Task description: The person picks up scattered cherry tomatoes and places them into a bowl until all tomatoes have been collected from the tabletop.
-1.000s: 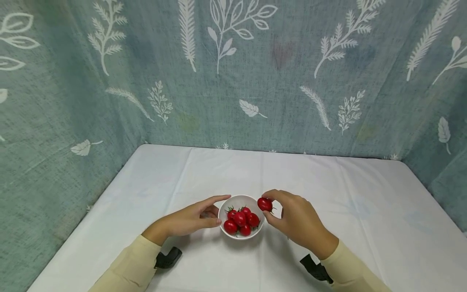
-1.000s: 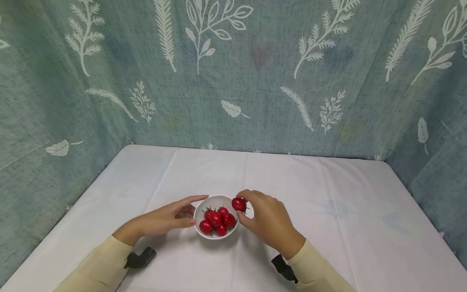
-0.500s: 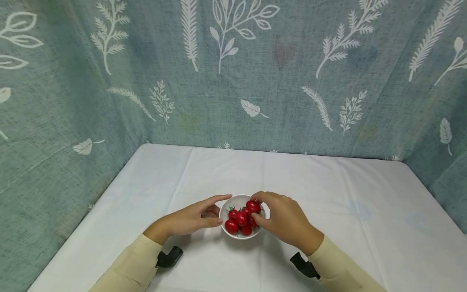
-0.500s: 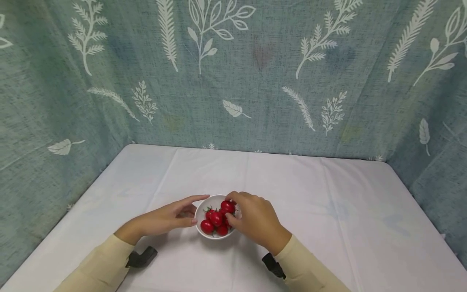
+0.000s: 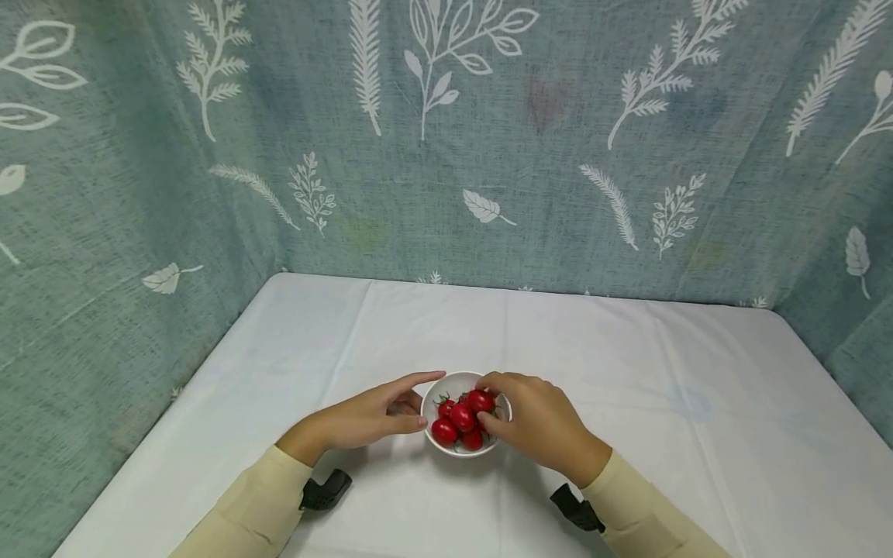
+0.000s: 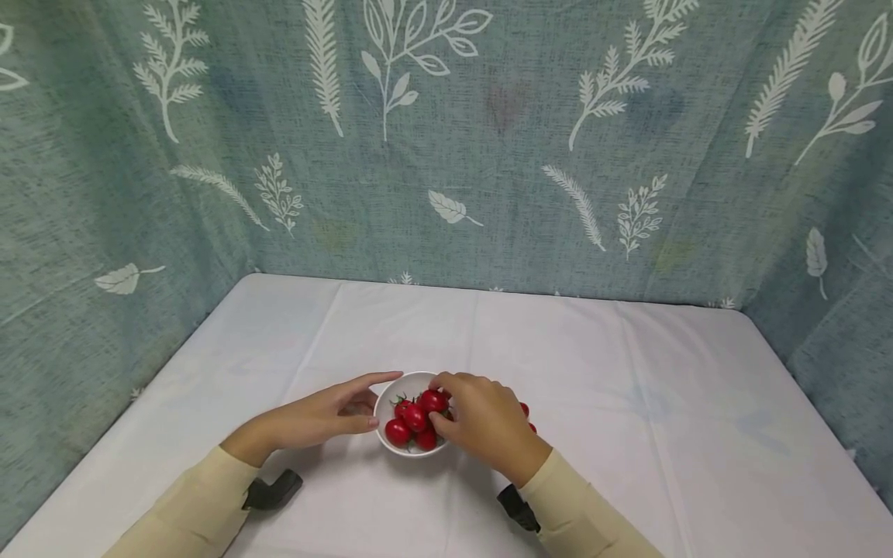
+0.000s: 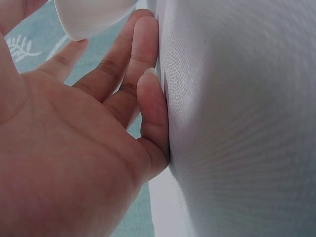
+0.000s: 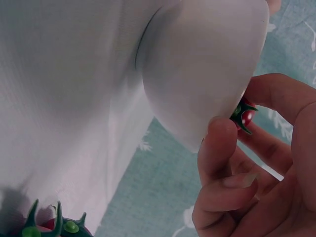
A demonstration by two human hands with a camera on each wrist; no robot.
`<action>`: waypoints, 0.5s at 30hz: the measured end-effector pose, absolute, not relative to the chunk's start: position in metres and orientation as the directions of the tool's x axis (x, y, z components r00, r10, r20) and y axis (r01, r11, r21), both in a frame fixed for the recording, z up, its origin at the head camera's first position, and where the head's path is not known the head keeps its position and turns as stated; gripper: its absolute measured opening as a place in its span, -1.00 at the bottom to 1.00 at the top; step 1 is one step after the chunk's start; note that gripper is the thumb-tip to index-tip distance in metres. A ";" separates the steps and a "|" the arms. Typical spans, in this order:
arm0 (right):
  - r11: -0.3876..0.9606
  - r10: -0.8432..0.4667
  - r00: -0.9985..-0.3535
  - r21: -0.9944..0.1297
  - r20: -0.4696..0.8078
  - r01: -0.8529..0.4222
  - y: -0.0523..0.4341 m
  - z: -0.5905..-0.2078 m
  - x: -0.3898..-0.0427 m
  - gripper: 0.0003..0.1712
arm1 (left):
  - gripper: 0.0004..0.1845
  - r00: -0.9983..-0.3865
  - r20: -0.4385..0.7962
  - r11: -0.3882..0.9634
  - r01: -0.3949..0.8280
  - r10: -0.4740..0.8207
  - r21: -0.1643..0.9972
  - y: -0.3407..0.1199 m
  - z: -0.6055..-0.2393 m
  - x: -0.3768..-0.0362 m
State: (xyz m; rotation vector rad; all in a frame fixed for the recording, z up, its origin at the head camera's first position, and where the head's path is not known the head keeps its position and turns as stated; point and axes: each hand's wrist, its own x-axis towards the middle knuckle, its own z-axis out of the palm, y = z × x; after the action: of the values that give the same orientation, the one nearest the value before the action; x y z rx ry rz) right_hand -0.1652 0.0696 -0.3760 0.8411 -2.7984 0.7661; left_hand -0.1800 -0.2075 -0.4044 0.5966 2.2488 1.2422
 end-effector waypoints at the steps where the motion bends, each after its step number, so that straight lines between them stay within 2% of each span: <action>1: 0.718 -0.484 -0.839 -0.435 0.249 -0.543 0.069 -0.376 -0.165 -0.64 | -0.28 -0.780 -0.212 0.488 0.134 0.589 0.863 -0.208 -0.405 -0.180; 15: 0.731 -0.489 -0.837 -0.408 0.245 -0.547 0.068 -0.380 -0.167 -0.58 | -0.28 -0.782 -0.213 0.485 0.128 0.586 0.865 -0.207 -0.403 -0.179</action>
State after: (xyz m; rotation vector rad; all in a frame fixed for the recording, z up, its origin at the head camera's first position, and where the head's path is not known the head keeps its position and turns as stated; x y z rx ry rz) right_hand -0.1674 0.0676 -0.3797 0.8440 -2.8096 0.7206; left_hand -0.1794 -0.2070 -0.4030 0.5891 2.2458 1.2499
